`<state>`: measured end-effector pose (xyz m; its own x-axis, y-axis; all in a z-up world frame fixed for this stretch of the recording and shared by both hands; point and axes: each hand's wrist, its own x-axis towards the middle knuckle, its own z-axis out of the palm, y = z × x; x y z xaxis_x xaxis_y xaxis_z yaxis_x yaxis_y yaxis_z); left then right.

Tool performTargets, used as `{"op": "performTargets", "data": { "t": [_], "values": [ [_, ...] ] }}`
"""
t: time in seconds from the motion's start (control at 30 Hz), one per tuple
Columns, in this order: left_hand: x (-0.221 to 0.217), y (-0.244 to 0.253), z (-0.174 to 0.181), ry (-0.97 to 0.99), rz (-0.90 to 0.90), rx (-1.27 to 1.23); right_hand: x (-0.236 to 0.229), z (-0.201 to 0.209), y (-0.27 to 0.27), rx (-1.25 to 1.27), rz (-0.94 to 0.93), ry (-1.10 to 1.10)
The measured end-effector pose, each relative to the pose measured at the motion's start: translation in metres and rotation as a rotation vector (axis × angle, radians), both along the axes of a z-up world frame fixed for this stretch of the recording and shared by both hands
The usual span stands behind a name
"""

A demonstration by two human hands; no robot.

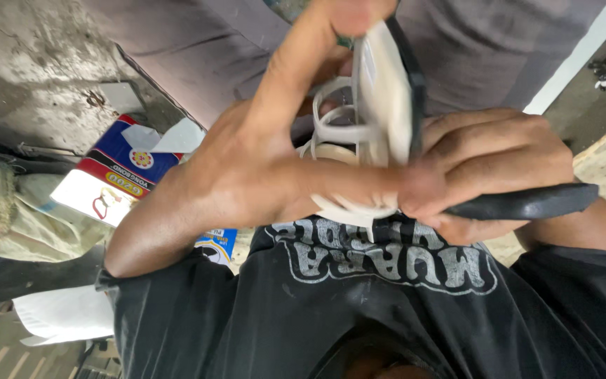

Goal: The person sits on the floor and uses a handheld electric grinder to smooth the edges of a shoe sole. They then use a knife to trim and shape the sole material, repeating the process on multiple shoes.

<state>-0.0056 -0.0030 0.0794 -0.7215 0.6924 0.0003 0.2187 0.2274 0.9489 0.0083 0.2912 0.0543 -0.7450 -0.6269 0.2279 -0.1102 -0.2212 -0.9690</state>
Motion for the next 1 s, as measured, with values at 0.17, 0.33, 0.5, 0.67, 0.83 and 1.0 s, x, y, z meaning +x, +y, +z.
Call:
{"op": "performTargets", "data": {
  "t": [0.17,0.33,0.5,0.67,0.83,1.0],
  "values": [
    [-0.022,-0.001,-0.009,-0.089,0.032,-0.052,-0.001,-0.015,-0.004,-0.036,-0.144,0.072],
    [-0.025,0.002,-0.016,-0.109,0.099,0.019,-0.009,0.002,0.001,0.166,-0.221,-0.057],
    [-0.023,0.005,-0.017,-0.153,0.123,0.045,-0.017,0.007,-0.004,0.173,-0.198,-0.038],
    [-0.022,0.01,-0.014,-0.146,0.128,0.029,-0.02,0.02,-0.007,0.181,-0.186,0.039],
    [-0.024,0.006,-0.006,-0.179,0.134,0.043,-0.03,0.025,0.0,0.221,-0.113,0.04],
    [-0.026,0.013,-0.001,-0.236,0.151,0.087,-0.03,0.019,0.002,0.174,-0.099,-0.092]
  ]
}}
